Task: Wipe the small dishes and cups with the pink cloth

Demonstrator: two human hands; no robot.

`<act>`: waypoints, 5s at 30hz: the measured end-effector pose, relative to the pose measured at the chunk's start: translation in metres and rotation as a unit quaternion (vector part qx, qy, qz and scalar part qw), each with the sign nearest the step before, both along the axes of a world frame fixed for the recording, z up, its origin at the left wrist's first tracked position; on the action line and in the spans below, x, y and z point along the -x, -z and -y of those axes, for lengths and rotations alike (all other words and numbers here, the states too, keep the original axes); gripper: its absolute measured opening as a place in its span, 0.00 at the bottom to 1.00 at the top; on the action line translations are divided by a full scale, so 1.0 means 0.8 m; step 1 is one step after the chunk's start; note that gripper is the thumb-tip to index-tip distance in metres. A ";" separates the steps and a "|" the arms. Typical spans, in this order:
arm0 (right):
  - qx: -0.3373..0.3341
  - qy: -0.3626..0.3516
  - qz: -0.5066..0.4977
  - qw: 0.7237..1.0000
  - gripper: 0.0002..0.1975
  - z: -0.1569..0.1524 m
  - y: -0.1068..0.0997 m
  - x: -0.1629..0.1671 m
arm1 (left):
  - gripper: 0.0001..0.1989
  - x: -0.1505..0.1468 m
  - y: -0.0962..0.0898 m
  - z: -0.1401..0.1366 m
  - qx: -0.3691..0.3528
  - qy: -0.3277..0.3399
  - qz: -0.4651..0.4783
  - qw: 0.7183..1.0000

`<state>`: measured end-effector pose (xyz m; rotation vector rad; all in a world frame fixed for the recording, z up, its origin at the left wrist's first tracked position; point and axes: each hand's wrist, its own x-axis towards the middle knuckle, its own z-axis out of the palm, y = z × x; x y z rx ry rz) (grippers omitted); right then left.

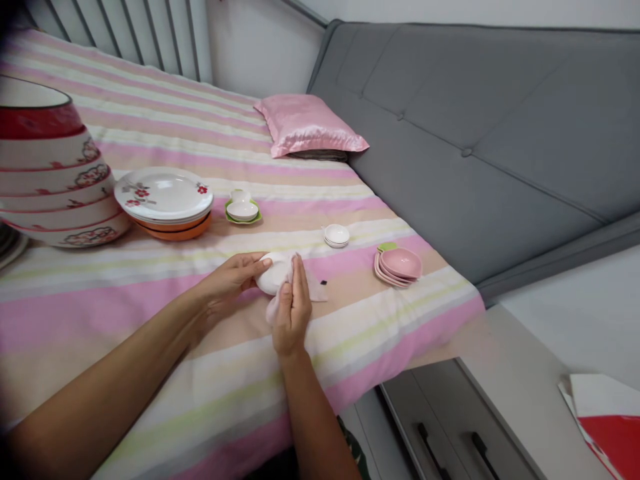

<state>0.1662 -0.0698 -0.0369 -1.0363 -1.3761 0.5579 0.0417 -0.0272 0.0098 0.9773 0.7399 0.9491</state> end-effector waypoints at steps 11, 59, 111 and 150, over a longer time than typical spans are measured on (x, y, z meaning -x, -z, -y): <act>-0.020 -0.056 0.024 0.998 0.22 0.002 -0.003 -0.002 | 0.14 0.008 0.009 -0.005 0.069 0.002 0.009 0.998; -0.011 0.017 0.041 0.999 0.21 0.003 -0.004 0.001 | 0.10 0.004 0.015 -0.002 0.146 0.024 0.140 0.979; -0.072 0.077 0.146 0.984 0.21 0.000 -0.002 0.004 | 0.08 -0.005 0.008 -0.006 0.107 -0.046 0.173 0.978; 0.048 -0.029 -0.013 0.998 0.21 0.004 -0.004 0.002 | 0.10 -0.014 0.004 0.003 0.155 -0.109 0.058 0.980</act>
